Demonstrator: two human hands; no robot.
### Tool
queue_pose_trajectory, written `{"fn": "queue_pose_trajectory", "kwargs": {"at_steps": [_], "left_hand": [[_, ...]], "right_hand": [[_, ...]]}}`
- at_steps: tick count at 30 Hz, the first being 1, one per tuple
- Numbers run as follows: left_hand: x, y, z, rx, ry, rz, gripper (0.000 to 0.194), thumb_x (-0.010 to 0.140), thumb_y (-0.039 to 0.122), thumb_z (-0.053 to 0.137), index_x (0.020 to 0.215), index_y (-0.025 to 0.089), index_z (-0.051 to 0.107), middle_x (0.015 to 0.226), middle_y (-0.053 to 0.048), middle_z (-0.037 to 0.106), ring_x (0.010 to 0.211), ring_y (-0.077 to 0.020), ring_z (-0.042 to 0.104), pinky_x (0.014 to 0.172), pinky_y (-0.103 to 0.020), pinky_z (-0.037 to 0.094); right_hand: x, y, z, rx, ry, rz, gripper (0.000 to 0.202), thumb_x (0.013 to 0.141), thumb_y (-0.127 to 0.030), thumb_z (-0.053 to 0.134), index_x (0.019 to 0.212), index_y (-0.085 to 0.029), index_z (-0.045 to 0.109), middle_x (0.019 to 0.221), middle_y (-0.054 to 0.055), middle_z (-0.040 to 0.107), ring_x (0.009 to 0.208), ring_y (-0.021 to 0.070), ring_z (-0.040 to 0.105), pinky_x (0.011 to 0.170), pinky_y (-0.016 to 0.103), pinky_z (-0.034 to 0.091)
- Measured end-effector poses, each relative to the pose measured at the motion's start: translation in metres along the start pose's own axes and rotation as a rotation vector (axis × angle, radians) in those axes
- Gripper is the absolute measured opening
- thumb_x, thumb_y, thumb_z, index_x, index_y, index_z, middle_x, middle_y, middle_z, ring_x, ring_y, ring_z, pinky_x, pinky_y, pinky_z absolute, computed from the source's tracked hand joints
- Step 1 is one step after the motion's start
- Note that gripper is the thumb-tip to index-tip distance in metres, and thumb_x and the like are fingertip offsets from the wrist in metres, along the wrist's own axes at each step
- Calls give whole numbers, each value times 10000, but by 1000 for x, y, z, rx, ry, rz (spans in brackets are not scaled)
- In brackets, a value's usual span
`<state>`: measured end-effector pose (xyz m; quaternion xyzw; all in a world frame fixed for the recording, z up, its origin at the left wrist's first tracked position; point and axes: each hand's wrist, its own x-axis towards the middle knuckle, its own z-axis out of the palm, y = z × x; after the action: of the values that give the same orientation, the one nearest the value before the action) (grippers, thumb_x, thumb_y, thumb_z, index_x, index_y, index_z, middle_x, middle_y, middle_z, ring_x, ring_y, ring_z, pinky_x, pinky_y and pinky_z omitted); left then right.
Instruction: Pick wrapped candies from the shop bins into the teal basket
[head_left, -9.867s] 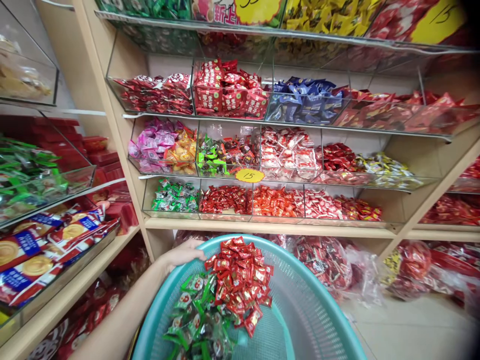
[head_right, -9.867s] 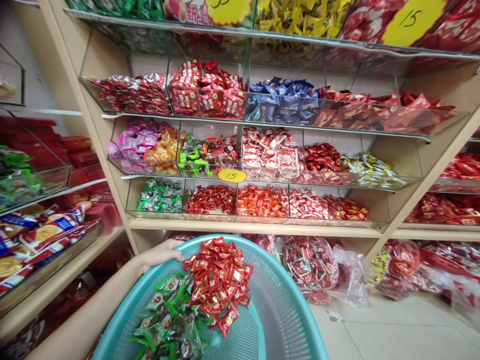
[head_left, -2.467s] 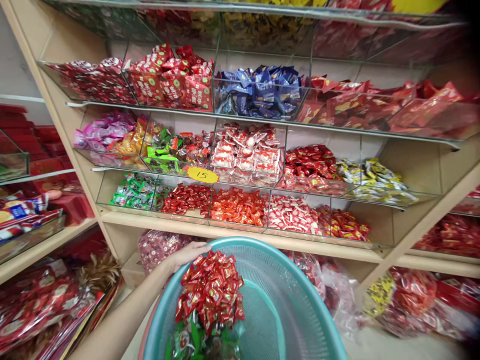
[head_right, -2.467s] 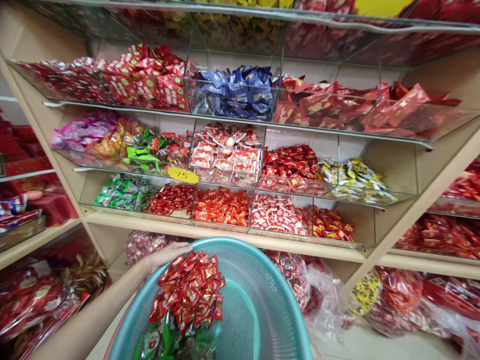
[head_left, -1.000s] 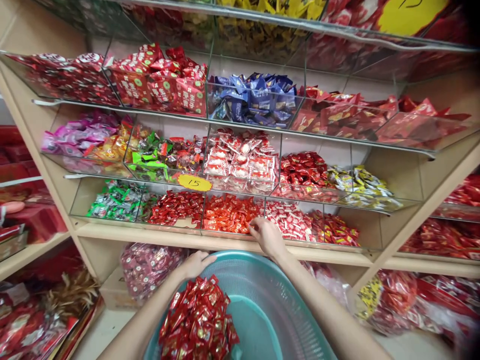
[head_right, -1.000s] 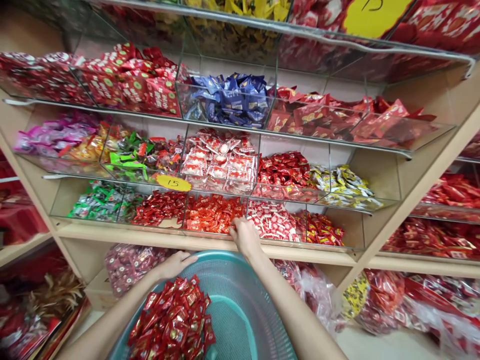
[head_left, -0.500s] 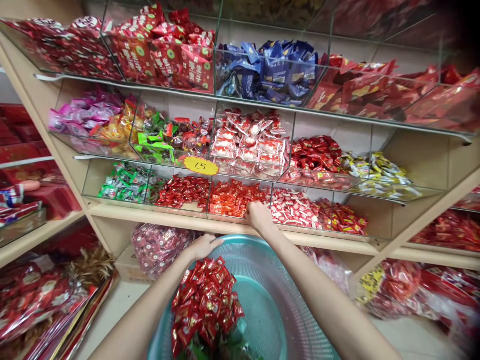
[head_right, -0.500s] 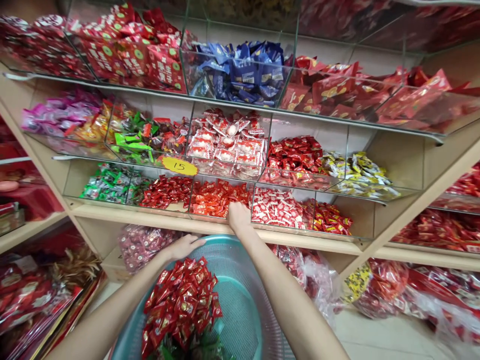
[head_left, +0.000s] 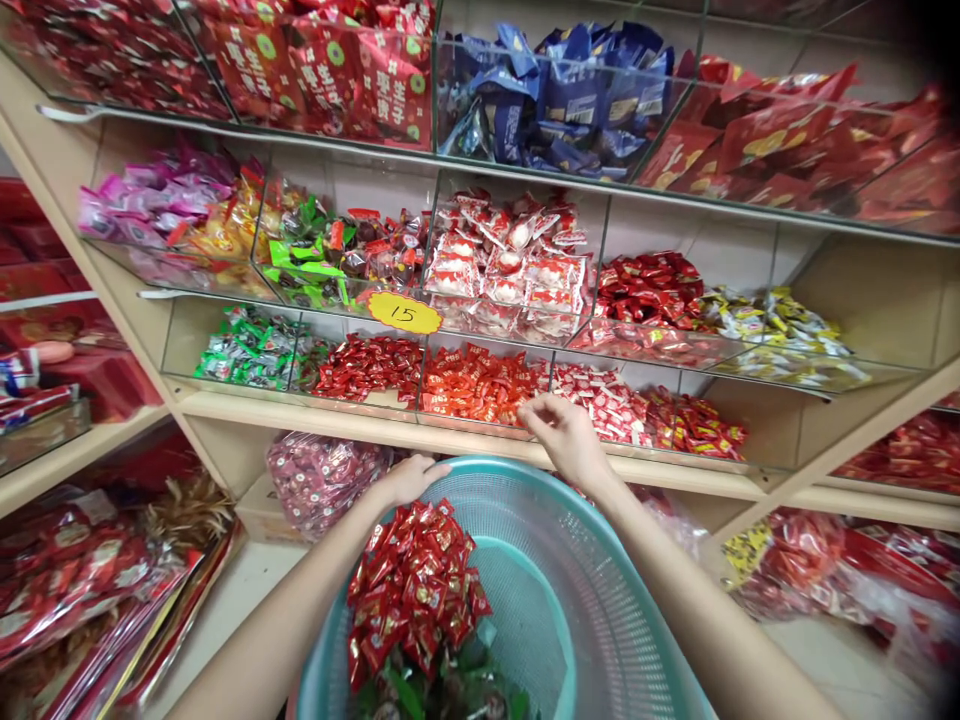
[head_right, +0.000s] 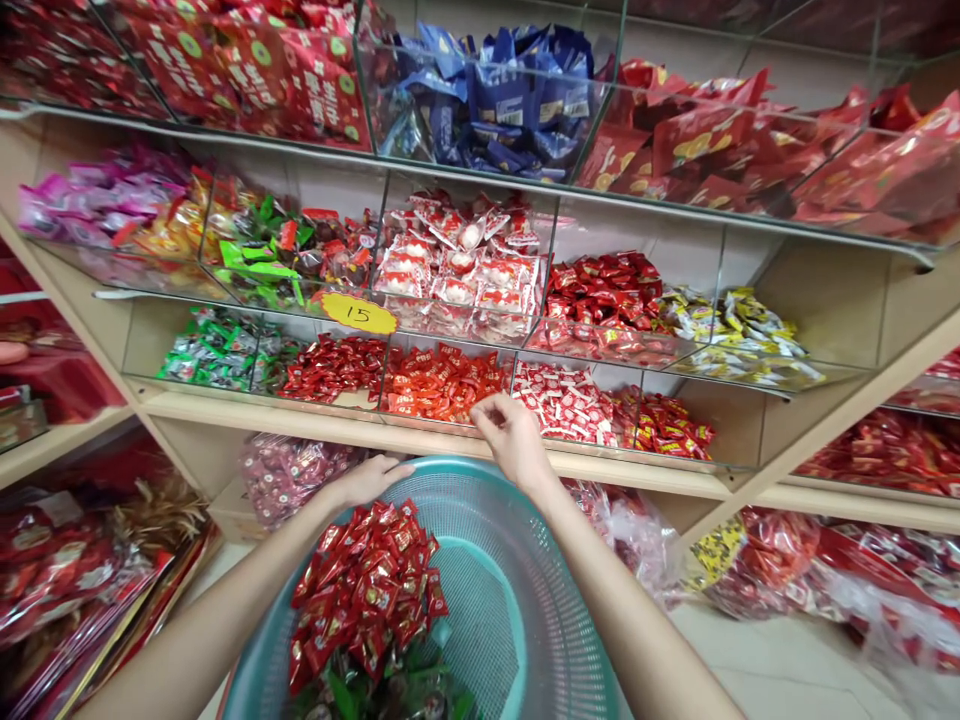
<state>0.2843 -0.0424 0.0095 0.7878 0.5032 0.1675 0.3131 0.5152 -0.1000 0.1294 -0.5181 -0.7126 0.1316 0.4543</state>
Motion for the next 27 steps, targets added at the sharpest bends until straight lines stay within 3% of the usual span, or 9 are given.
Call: {"fn": "queue_pose_trajectory", "kwargs": {"at_steps": [3, 5, 9, 12, 20, 23, 27], "left_hand": [[0, 0, 1, 7, 10, 1, 531, 750, 649, 317, 580, 175, 485, 557, 13, 486, 547, -133, 423, 526, -236, 280], [0, 0, 1, 34, 3, 5, 524, 753, 641, 315, 566, 177, 469, 536, 23, 456, 532, -126, 404, 519, -236, 270], [2, -1, 3, 73, 12, 5, 510, 761, 622, 319, 546, 178, 446, 529, 30, 437, 531, -121, 397, 522, -235, 263], [3, -2, 4, 73, 10, -5, 508, 762, 622, 318, 551, 179, 449, 535, 28, 448, 529, -121, 400, 515, -233, 260], [2, 3, 3, 90, 2, -13, 528, 755, 641, 311, 565, 177, 476, 571, 9, 497, 554, -131, 419, 522, -229, 271], [2, 3, 3, 79, 3, -19, 523, 757, 640, 314, 566, 178, 467, 563, 12, 488, 549, -131, 421, 514, -228, 267], [3, -1, 4, 49, -1, -30, 521, 746, 648, 326, 571, 178, 469, 562, 16, 480, 550, -130, 415, 512, -228, 264]], "right_hand": [[-37, 12, 23, 105, -196, 92, 235, 791, -343, 455, 743, -152, 582, 677, 21, 603, 600, 112, 515, 555, 209, 402], [-59, 30, 45, 161, -310, 232, 224, 784, -345, 462, 723, -157, 566, 602, 3, 590, 536, 106, 512, 499, 201, 401], [-88, 68, 82, 245, -310, 623, 162, 759, -295, 489, 667, -164, 518, 527, -8, 593, 480, 104, 541, 462, 193, 426], [-96, 85, 92, 252, -281, 767, 144, 764, -277, 480, 672, -167, 497, 522, 0, 605, 482, 108, 567, 443, 189, 434], [-106, 102, 100, 93, -333, 818, 147, 807, -238, 413, 732, -156, 509, 586, 30, 634, 545, 125, 610, 490, 208, 451], [-108, 98, 94, -42, -327, 741, 151, 778, -244, 474, 654, -169, 519, 616, 37, 629, 635, 150, 619, 546, 219, 431], [-94, 77, 73, -458, -304, 460, 174, 807, -303, 470, 728, -181, 565, 780, 65, 636, 786, 181, 603, 610, 233, 381]]}}
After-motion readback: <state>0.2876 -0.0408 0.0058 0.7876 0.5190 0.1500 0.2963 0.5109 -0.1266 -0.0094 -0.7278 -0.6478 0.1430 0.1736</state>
